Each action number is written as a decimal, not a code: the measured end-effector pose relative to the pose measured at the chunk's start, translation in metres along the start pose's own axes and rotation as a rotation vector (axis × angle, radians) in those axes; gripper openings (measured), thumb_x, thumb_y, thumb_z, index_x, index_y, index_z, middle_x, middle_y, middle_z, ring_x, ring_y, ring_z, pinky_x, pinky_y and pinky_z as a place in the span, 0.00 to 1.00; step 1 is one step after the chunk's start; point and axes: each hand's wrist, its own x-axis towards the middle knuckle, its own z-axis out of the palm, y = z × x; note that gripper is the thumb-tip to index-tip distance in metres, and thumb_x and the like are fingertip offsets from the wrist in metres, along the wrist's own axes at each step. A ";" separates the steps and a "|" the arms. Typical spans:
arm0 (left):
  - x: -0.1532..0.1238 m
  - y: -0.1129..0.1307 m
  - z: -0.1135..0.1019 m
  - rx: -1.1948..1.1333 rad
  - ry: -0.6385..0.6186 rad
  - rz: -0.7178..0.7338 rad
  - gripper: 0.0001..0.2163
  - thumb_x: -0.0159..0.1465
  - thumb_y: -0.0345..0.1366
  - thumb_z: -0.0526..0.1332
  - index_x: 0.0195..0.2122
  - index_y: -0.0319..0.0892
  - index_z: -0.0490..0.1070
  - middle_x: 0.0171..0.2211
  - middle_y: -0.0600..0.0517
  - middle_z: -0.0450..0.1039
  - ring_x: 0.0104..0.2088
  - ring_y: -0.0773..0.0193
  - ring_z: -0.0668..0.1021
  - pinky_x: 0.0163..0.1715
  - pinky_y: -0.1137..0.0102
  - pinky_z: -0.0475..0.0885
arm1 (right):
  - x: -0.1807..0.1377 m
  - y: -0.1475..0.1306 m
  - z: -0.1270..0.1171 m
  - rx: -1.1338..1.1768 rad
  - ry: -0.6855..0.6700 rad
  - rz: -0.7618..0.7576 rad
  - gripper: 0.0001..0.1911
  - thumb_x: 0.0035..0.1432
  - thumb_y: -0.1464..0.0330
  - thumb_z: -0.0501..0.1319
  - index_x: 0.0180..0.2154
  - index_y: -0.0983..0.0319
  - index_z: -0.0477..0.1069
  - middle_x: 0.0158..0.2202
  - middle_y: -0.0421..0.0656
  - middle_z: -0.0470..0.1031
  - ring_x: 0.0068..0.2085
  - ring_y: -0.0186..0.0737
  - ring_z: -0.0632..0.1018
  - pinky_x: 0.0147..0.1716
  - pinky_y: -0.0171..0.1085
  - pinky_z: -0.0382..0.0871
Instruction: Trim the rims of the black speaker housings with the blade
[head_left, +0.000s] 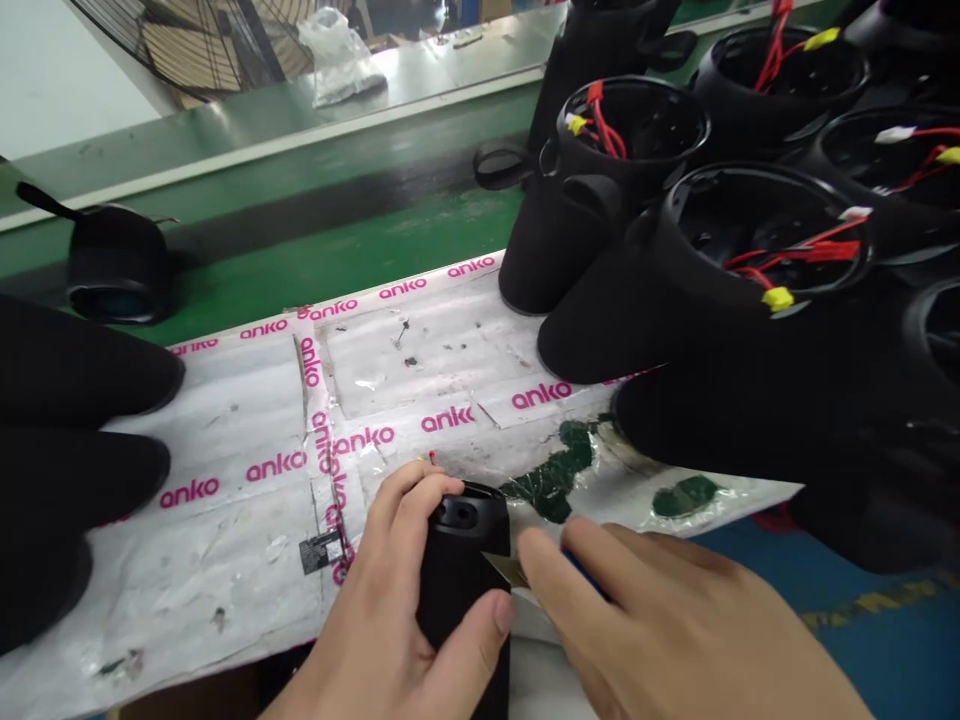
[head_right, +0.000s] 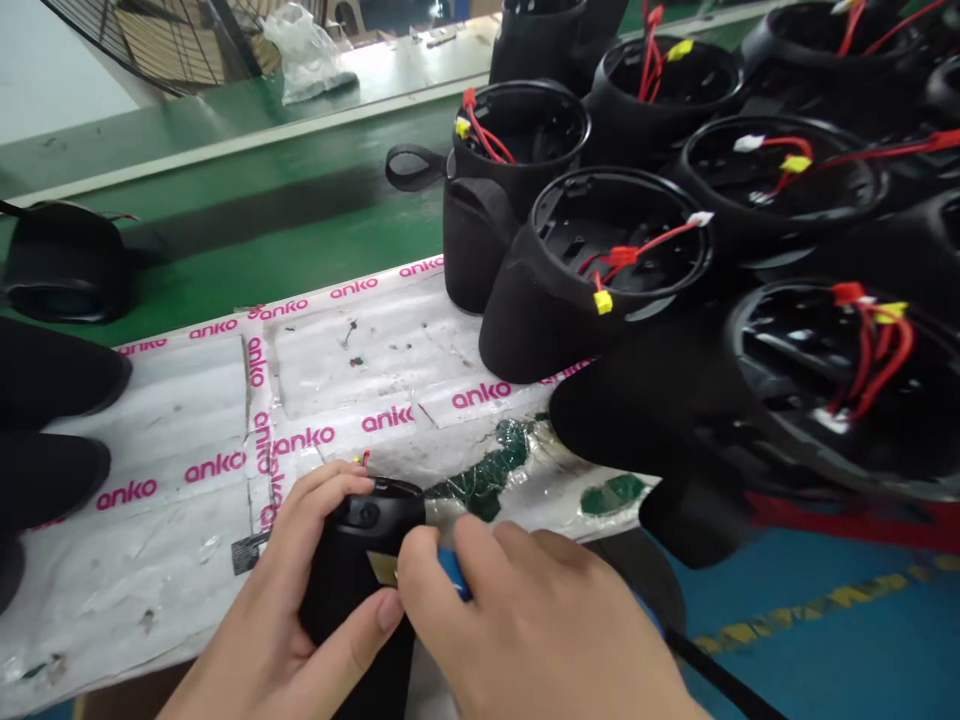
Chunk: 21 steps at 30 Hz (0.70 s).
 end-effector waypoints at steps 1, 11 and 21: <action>0.000 0.000 0.001 -0.006 0.013 -0.002 0.30 0.70 0.36 0.65 0.69 0.65 0.56 0.72 0.49 0.60 0.75 0.42 0.68 0.71 0.42 0.69 | 0.002 -0.002 0.006 0.024 -0.006 0.001 0.21 0.56 0.80 0.54 0.49 0.56 0.66 0.28 0.31 0.69 0.23 0.36 0.73 0.23 0.40 0.60; -0.001 0.001 0.007 -0.018 0.056 0.010 0.31 0.66 0.33 0.65 0.68 0.64 0.59 0.72 0.48 0.63 0.75 0.41 0.69 0.70 0.44 0.72 | 0.009 -0.004 0.016 0.006 -0.019 0.050 0.24 0.46 0.78 0.57 0.46 0.54 0.64 0.26 0.31 0.68 0.20 0.38 0.71 0.20 0.41 0.59; 0.002 0.003 0.011 -0.008 0.040 -0.026 0.32 0.64 0.33 0.66 0.66 0.65 0.59 0.70 0.48 0.62 0.71 0.38 0.72 0.66 0.41 0.76 | 0.005 -0.007 0.023 -0.058 -0.005 0.065 0.22 0.50 0.79 0.55 0.45 0.54 0.62 0.26 0.32 0.67 0.20 0.38 0.71 0.19 0.40 0.59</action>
